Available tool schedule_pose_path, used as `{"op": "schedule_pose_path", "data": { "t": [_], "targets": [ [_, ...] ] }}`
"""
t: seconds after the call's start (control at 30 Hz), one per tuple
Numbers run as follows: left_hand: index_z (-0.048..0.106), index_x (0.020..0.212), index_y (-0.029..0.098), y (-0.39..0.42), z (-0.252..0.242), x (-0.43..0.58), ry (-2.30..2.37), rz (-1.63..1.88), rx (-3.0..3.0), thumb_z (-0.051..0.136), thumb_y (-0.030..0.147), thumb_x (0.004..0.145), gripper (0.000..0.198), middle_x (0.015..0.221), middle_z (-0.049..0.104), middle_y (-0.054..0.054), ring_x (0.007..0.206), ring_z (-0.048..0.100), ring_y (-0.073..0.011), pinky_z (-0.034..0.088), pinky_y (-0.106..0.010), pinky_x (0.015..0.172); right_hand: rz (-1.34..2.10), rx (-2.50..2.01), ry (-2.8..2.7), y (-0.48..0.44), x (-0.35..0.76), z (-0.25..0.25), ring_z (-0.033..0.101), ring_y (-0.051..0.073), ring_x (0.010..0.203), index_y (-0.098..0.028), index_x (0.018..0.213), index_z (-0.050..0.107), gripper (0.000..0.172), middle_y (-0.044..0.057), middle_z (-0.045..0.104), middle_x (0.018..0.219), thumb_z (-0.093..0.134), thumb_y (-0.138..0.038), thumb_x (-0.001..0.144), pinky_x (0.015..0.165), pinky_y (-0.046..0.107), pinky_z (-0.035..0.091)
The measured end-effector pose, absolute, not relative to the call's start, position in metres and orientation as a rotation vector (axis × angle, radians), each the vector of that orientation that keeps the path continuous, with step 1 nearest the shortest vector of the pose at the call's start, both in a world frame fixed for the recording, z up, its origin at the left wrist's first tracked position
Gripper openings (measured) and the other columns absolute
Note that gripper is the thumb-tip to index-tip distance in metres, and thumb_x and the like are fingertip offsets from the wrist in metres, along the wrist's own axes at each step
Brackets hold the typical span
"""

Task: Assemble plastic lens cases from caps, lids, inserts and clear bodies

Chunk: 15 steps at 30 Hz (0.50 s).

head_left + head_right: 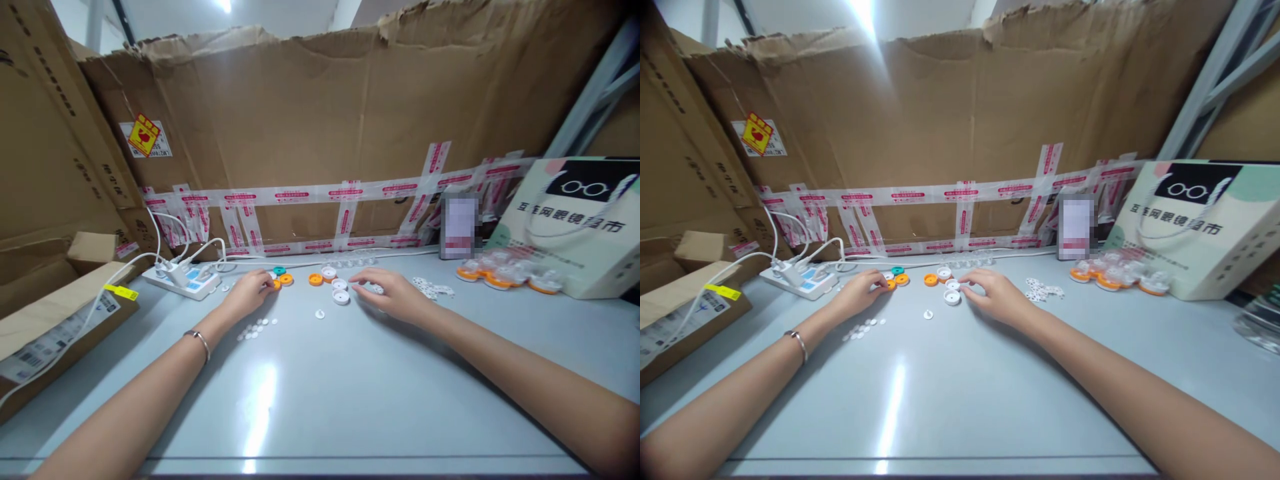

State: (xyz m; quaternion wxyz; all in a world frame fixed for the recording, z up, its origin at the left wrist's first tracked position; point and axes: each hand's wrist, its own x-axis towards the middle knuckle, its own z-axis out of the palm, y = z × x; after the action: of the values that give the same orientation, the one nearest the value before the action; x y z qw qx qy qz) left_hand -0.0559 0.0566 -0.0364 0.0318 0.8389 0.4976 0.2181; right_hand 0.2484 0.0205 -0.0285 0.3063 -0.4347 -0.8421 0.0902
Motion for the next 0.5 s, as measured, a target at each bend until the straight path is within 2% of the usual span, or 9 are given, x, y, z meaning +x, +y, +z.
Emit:
{"op": "schedule_pose_path", "data": {
  "t": [0.07,0.2,0.33,0.5],
  "targets": [
    [0.062,0.081,0.017,0.047,-0.031,-0.044,1.456,0.761,2.627,0.049,0.022,0.083,0.014,0.086,0.06,-0.006,0.084,0.056,-0.0189,0.043,-0.031,0.079,0.271,-1.139,-2.198,0.017,0.246,-0.026,0.062,0.019,0.09,-0.021,0.092,0.065,0.023,0.005,0.068,0.097,0.045,-0.03,0.086,0.078,0.033,0.05],
    [0.065,0.082,0.017,0.023,-0.027,-0.011,0.95,0.964,2.777,0.049,0.019,0.085,0.017,0.084,0.061,-0.006,0.082,0.056,-0.0166,0.044,-0.029,0.076,0.296,-1.081,-2.165,0.012,0.241,-0.024,0.062,0.018,0.089,-0.02,0.091,0.065,0.021,0.005,0.068,0.096,0.046,-0.028,0.085,0.078,0.033,0.05],
    [0.068,0.08,0.017,0.013,-0.034,0.006,0.853,0.826,2.877,0.049,0.018,0.086,0.019,0.078,0.061,-0.006,0.074,0.055,-0.0155,0.043,-0.028,0.069,0.316,-1.056,-2.181,0.01,0.236,-0.028,0.062,0.018,0.091,-0.019,0.092,0.065,0.02,0.006,0.068,0.097,0.048,-0.026,0.085,0.08,0.033,0.049],
    [0.068,0.082,0.017,0.018,-0.039,0.002,0.875,0.705,2.875,0.051,0.018,0.085,0.017,0.078,0.061,-0.005,0.075,0.054,-0.0153,0.041,-0.027,0.069,0.358,-1.012,-2.222,0.01,0.235,-0.032,0.062,0.018,0.093,-0.019,0.094,0.065,0.021,0.006,0.068,0.099,0.048,-0.028,0.085,0.082,0.032,0.048]
  ]
}}
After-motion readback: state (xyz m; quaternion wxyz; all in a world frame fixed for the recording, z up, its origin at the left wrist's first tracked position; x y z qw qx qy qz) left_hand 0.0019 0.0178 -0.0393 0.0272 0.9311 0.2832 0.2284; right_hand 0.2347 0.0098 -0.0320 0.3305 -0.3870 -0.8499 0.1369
